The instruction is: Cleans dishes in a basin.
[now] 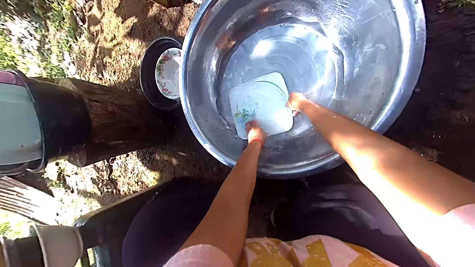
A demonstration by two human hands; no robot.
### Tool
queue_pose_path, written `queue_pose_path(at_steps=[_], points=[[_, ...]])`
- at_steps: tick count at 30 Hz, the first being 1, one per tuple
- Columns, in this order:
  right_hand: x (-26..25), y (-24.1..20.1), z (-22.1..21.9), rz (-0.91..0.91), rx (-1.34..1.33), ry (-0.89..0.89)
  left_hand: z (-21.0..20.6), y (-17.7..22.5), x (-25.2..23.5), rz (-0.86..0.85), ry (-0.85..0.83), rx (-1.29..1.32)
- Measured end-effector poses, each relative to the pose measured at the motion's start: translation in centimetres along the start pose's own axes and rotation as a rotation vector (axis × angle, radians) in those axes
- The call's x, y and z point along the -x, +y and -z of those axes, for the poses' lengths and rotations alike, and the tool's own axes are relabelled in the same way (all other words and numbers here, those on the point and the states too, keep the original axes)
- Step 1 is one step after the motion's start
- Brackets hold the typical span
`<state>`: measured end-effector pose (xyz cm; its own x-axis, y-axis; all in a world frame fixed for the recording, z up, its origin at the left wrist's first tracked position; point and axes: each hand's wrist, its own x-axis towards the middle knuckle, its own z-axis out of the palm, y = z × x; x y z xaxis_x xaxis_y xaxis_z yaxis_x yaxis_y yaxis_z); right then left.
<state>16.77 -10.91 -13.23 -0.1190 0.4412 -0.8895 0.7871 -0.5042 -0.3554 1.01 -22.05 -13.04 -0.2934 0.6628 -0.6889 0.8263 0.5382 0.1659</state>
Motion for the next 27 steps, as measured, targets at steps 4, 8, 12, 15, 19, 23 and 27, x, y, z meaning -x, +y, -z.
queue_pose_path(at_steps=[4, 8, 12, 15, 19, 23, 27], points=[[-0.7, 1.2, 0.6, -0.009, -0.004, -0.044, -1.4, -0.4, -0.8, -0.241, 0.023, 0.016], [-0.7, 3.0, 0.9, -0.121, -0.081, -0.174, -0.8, -1.9, -4.9, -0.132, 0.237, -0.107], [0.2, 2.7, 0.3, -0.120, 0.008, -0.246, -2.2, 2.1, -5.6, -0.395, 0.128, -0.191], [0.0, 2.6, 0.5, -0.103, 0.052, -0.225, -0.7, 3.0, -8.1, -0.681, 0.007, -0.355], [-0.2, 2.4, -0.1, -0.076, 0.102, -0.172, -1.1, 1.7, -10.5, -0.326, 0.530, -0.083], [-0.3, 1.5, -0.9, -0.102, 0.079, -0.161, -2.3, 5.1, -9.0, -0.542, 0.199, -0.176], [-1.0, 2.4, -1.5, -0.116, 0.036, -0.117, -1.2, 4.2, -10.2, -0.548, 0.386, 0.047]])
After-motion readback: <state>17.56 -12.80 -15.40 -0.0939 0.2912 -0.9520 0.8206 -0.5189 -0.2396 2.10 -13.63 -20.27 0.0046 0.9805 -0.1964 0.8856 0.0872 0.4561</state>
